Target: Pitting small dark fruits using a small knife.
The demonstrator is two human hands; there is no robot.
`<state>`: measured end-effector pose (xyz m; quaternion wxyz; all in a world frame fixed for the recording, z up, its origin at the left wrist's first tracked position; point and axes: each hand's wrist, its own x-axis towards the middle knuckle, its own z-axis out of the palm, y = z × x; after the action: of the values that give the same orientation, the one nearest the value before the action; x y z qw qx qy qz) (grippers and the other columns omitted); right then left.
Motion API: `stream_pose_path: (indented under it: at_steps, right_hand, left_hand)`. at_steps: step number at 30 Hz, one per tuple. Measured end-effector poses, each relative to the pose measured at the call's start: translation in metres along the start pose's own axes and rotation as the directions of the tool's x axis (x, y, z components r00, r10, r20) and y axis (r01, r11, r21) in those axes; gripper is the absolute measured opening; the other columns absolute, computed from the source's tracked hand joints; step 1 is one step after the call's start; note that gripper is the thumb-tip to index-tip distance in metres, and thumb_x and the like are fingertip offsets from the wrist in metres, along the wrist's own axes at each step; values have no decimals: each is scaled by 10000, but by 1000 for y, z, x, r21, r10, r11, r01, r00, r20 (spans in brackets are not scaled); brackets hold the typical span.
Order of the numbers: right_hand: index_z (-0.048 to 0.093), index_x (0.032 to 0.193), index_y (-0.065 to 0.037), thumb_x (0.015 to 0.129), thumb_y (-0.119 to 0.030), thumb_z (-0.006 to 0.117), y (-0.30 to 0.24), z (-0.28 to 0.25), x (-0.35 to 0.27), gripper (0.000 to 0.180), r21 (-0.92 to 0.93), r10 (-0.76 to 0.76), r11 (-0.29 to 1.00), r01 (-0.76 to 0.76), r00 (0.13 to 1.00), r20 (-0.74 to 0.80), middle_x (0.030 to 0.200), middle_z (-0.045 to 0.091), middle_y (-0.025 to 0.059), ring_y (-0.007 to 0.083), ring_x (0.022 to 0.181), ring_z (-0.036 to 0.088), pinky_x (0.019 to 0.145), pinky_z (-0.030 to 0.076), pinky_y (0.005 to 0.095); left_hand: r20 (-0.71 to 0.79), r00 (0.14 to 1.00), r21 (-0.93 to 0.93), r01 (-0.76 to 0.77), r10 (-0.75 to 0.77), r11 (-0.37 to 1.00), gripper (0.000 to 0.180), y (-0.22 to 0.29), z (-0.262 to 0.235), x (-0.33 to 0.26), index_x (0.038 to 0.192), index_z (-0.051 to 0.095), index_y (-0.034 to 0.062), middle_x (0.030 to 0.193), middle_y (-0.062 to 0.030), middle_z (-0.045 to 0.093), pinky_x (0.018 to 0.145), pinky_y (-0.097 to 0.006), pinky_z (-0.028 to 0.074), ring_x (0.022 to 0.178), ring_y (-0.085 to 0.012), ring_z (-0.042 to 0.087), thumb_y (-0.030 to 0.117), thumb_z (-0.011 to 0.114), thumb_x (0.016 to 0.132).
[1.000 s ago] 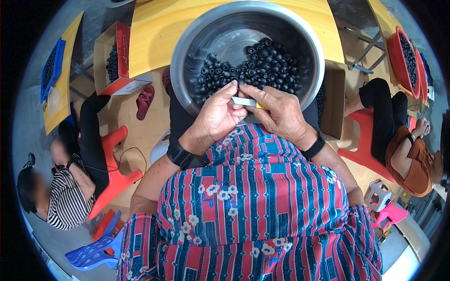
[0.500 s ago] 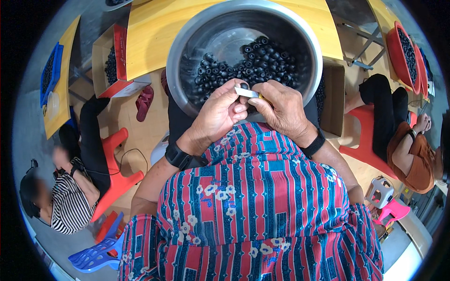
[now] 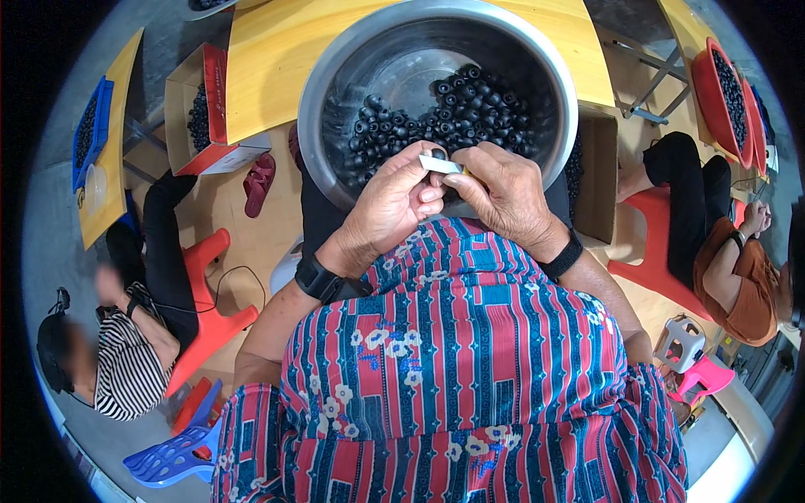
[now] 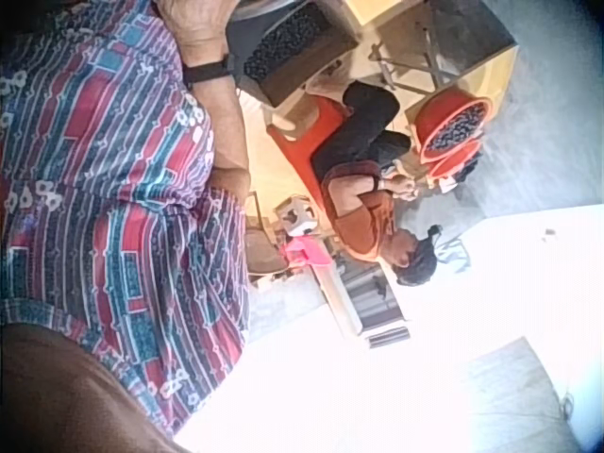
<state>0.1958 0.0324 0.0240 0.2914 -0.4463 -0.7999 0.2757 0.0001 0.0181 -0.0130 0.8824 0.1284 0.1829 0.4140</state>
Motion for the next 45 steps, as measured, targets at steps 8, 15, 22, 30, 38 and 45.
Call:
stream_pose_path:
  at_steps: [8, 15, 22, 30, 38, 45]
  right_hand:
    - [659, 943, -89, 869, -280, 695, 2, -2, -2, 208, 28, 10, 1000, -10, 1000, -1, 778, 618, 99, 303, 707, 636, 609, 502, 402]
    - [655, 941, -89, 868, -280, 693, 2, -2, -2, 209, 13, -19, 1000, 19, 1000, 3, 775, 614, 101, 306, 708, 636, 607, 503, 405]
    - [654, 935, -86, 866, -282, 695, 1, 0, -2, 212, 7, -11, 1000, 11, 1000, -2, 775, 617, 99, 310, 709, 638, 604, 504, 409]
    - [648, 934, -53, 880, -247, 680, 8, 1, -1, 204, 44, 115, 993, -113, 992, -60, 791, 617, 146, 361, 736, 624, 638, 488, 422]
    - [652, 954, 4, 936, -149, 629, 10, -3, 0, 156, 338, 309, 914, -223, 923, -229, 798, 637, 140, 226, 727, 607, 682, 478, 320]
    - [659, 975, 8, 952, -147, 618, 9, -4, -1, 162, 400, 336, 889, -225, 913, -233, 786, 627, 60, 102, 763, 558, 710, 465, 268]
  left_hand:
    - [-5, 1000, 2, 2, -2, 1000, 218, -2, 6, 0, 1191, 496, 23, 925, -26, 500, 636, -208, 377, 744, -59, 417, 146, 420, 1028]
    - [-39, 999, -9, 12, -13, 1000, 198, -1, 7, 0, 1167, 502, 25, 901, -25, 500, 620, -208, 380, 712, -59, 423, 139, 414, 1030]
    - [-21, 1000, -22, 21, -21, 1000, 185, 0, 6, 0, 1151, 504, 29, 890, -22, 494, 612, -207, 380, 701, -58, 419, 135, 410, 1032]
    - [16, 1000, -13, 27, -26, 1000, 173, 0, 10, -1, 1129, 509, 44, 884, -12, 480, 628, -212, 370, 726, -66, 413, 158, 419, 1035]
    - [-34, 997, 153, -64, 70, 986, 241, 13, 6, -2, 1099, 518, 51, 1010, -81, 547, 647, -223, 388, 783, -103, 483, 271, 437, 1040]
    - [-143, 978, 453, -73, 153, 889, 145, 22, 3, 12, 1057, 558, 48, 922, -12, 557, 597, -189, 377, 698, -75, 457, 170, 487, 1024]
